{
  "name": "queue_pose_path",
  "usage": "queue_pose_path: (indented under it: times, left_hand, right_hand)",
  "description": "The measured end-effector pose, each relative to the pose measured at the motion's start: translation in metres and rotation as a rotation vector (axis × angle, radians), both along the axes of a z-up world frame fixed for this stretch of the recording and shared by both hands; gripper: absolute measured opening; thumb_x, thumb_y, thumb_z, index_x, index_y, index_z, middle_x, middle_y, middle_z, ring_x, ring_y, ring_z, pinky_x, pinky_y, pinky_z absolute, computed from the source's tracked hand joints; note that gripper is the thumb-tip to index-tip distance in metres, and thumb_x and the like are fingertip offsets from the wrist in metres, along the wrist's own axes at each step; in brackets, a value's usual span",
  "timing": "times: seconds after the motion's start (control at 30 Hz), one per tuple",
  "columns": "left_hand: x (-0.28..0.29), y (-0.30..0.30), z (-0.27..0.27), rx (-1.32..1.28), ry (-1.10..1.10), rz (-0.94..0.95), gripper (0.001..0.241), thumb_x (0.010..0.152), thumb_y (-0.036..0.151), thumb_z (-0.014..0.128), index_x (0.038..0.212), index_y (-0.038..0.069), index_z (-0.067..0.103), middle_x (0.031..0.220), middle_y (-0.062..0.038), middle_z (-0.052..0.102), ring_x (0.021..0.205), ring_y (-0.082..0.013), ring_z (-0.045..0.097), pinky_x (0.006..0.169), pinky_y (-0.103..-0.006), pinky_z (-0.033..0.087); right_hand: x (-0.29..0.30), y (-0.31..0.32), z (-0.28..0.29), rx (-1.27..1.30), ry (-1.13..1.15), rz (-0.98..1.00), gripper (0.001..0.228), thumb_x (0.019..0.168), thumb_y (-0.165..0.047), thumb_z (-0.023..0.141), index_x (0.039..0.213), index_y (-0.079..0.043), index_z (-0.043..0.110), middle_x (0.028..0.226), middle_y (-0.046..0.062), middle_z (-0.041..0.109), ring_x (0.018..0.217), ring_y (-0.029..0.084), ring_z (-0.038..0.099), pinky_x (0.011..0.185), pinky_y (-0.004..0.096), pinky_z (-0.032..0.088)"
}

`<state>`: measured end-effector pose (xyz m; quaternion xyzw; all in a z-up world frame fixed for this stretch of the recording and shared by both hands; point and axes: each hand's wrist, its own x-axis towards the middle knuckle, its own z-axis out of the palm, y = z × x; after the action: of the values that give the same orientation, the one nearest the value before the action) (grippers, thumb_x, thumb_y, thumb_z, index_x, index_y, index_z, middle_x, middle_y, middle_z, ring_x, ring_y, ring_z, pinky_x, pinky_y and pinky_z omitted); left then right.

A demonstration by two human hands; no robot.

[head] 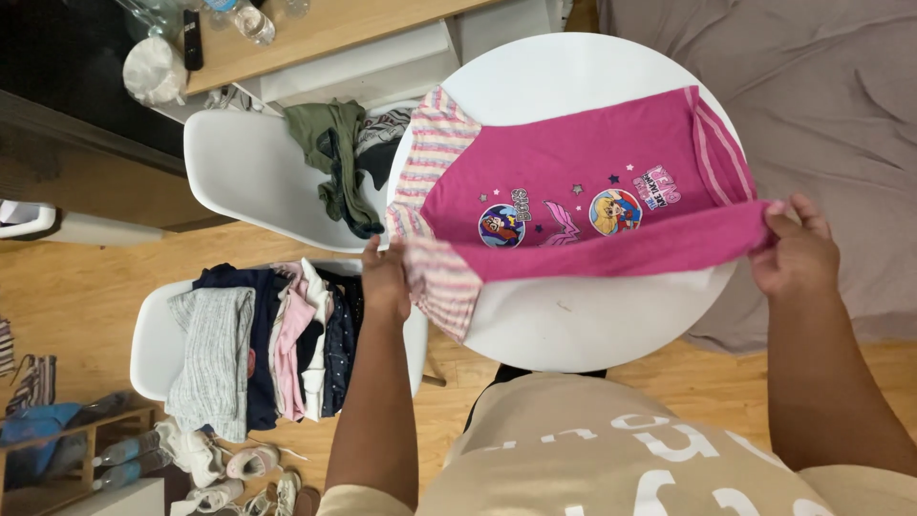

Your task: The person folds a grey long-sleeved shirt on a white round table, smoothing it out and folding it into a compact rectangle. They then pick up a pink t-shirt with cartoon graphics, lay it flat on the table, and fold it similarly.

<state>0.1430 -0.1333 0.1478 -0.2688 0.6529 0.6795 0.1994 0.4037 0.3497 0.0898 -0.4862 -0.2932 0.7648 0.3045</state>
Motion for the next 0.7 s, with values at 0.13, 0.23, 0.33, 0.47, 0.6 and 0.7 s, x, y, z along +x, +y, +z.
queue_pose_path:
  times: [0.13, 0.23, 0.33, 0.47, 0.6, 0.7]
  left_hand:
    - [-0.001, -0.003, -0.047, 0.026, 0.008, -0.052, 0.076, 0.097, 0.016, 0.057, 0.158, 0.018, 0.011, 0.121, -0.014, 0.069, 0.090, -0.0221, 0.067, 0.070, -0.0337, 0.058]
    - [0.001, -0.023, -0.124, -0.146, 0.124, -0.202, 0.076, 0.098, 0.012, 0.061, 0.159, 0.008, 0.015, 0.124, -0.014, 0.069, 0.096, -0.0201, 0.066, 0.075, -0.0310, 0.056]
    - [0.010, -0.032, -0.158, -0.182, 0.266, -0.236, 0.062, 0.099, 0.011, 0.069, 0.151, -0.002, 0.037, 0.121, -0.013, 0.069, 0.100, -0.0169, 0.066, 0.081, -0.0306, 0.055]
    - [0.011, -0.020, -0.133, -0.448, 0.379, -0.362, 0.042, 0.095, 0.012, 0.071, 0.132, -0.004, 0.058, 0.110, -0.014, 0.071, 0.094, -0.0209, 0.068, 0.080, -0.0342, 0.058]
    - [0.019, -0.012, -0.123, -0.893, 0.629, -0.550, 0.044, 0.083, 0.017, 0.082, 0.118, -0.004, 0.067, 0.105, -0.024, 0.069, 0.089, -0.0326, 0.069, 0.078, -0.0421, 0.057]
    - [0.017, -0.015, -0.124, -0.736, 0.534, -0.507, 0.043, 0.079, 0.015, 0.078, 0.115, -0.005, 0.066, 0.096, -0.025, 0.073, 0.079, -0.0330, 0.072, 0.069, -0.0445, 0.059]
  right_hand:
    - [-0.028, -0.041, 0.052, -0.002, -0.224, 0.095, 0.055, 0.096, -0.003, 0.068, 0.141, -0.021, 0.041, 0.120, 0.008, 0.071, 0.106, 0.015, 0.072, 0.097, 0.026, 0.056]
    - [-0.015, -0.028, -0.005, 0.085, -0.421, 0.293, 0.061, 0.095, 0.003, 0.059, 0.147, -0.021, 0.038, 0.120, 0.002, 0.069, 0.104, 0.014, 0.067, 0.090, 0.028, 0.058]
    - [-0.002, -0.022, -0.043, 0.138, -0.375, 0.385, 0.052, 0.099, -0.006, 0.059, 0.148, -0.019, 0.045, 0.122, -0.003, 0.066, 0.102, 0.009, 0.062, 0.079, 0.028, 0.051]
    - [-0.008, -0.024, -0.061, 0.183, -0.455, 0.374, 0.028, 0.101, -0.015, 0.068, 0.127, -0.015, 0.061, 0.111, -0.003, 0.068, 0.090, 0.008, 0.062, 0.071, 0.025, 0.048]
    - [-0.013, -0.035, -0.074, 0.324, -0.457, 0.505, 0.015, 0.104, -0.017, 0.073, 0.116, -0.010, 0.069, 0.097, 0.001, 0.066, 0.077, 0.012, 0.052, 0.063, 0.027, 0.041]
    - [-0.017, -0.034, -0.067, 0.322, -0.566, 0.445, 0.023, 0.091, -0.009, 0.076, 0.111, -0.007, 0.065, 0.099, 0.001, 0.070, 0.083, 0.009, 0.065, 0.071, 0.024, 0.054]
